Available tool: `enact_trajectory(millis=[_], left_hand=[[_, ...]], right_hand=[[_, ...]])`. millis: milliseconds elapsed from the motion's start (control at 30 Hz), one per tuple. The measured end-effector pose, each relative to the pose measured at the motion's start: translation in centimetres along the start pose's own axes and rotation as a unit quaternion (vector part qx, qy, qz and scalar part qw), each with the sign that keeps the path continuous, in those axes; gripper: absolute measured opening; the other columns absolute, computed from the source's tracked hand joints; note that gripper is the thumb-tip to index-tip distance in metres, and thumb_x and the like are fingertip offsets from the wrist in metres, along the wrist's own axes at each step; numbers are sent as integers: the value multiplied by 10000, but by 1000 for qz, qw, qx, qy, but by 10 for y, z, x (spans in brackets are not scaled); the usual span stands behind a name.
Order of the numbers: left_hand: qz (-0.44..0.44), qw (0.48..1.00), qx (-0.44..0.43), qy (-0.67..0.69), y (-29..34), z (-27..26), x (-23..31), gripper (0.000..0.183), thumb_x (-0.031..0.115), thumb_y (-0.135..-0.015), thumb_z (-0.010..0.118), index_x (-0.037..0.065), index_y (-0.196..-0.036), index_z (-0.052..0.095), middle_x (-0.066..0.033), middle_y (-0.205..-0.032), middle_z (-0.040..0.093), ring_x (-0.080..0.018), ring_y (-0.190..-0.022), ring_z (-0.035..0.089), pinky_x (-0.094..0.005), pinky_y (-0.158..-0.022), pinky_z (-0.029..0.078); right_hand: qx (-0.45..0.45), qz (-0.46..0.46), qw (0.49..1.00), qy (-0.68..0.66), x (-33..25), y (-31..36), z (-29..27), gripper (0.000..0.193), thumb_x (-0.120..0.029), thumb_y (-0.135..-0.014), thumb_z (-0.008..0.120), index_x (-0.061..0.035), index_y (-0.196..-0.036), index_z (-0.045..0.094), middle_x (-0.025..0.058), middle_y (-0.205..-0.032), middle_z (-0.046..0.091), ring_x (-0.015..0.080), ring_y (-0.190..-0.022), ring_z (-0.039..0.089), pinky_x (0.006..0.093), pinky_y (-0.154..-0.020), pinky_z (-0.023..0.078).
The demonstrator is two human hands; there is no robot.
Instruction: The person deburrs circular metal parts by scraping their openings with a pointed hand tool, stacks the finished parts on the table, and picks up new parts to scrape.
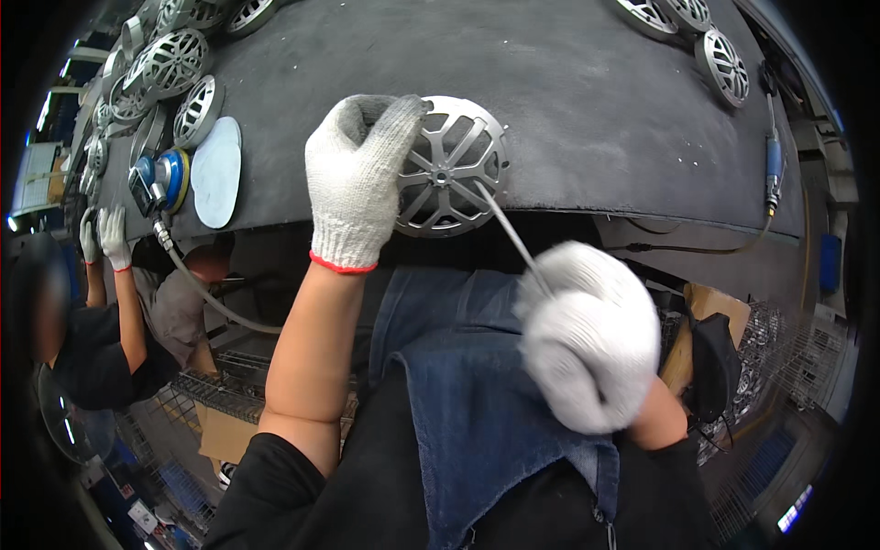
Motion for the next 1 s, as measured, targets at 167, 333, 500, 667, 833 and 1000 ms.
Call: enact_trajectory(millis=[167, 333, 500, 667, 833, 1000], left_hand=[[29, 999, 8, 23, 10, -5, 1, 239, 129, -1053, 829, -78, -1150, 758, -101, -995, 794, -126, -886, 723, -281, -788, 578], [62, 997, 46, 2, 26, -8, 5, 231, 87, -1042, 831, -71, -1188, 746, -109, -1039, 794, -139, -934, 733, -291, -848, 595], [123, 990, 66, -35, 37, -6, 21, 287, 81, -1001, 883, -69, -1199, 739, -123, -1091, 789, -158, -1005, 736, -320, -940, 603], [102, 992, 62, -49, 35, 2, 32, 314, 100, -983, 909, -68, -1189, 743, -115, -1067, 789, -148, -985, 731, -312, -916, 602], [55, 995, -1, -83, 12, 14, 36, 272, 166, -1004, 878, -50, -1143, 788, -76, -1011, 791, -111, -917, 715, -284, -839, 584], [5, 999, -50, -21, -15, 6, 1, 266, 212, -1047, 824, -31, -1153, 811, -44, -1007, 789, -89, -863, 678, -260, -739, 531]], right_hand=[[-75, 38, 996, -29, 21, 15, -5, 161, -176, -919, 794, -31, -929, 726, 179, -892, 653, 393, -798, 672, 481, -709, 544], [-116, 12, 993, 34, 39, 19, 4, 198, -227, -953, 813, -49, -969, 727, 165, -947, 658, 382, -846, 664, 471, -751, 522], [-156, 24, 986, 60, 37, 20, 1, 200, -251, -967, 810, -64, -975, 739, 155, -961, 660, 362, -861, 660, 466, -766, 508], [-118, 23, 984, 134, 46, 14, 6, 197, -243, -997, 790, -81, -936, 697, 113, -900, 600, 330, -832, 636, 448, -759, 502], [-62, -8, 998, 2, 43, 11, 11, 154, -148, -982, 821, -47, -1021, 711, 172, -966, 668, 367, -846, 682, 459, -727, 541], [-24, 115, 985, -124, 45, 29, -15, 615, -604, -1048, 627, -23, -868, 718, 190, -1043, 749, 307, -917, 732, 434, -831, 609]])
Point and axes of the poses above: each hand's wrist, its own y-axis away from the middle knuckle, its own z-axis out of the palm, x = y × z, the point moved 8 cm from there along -y, towards the middle knuckle
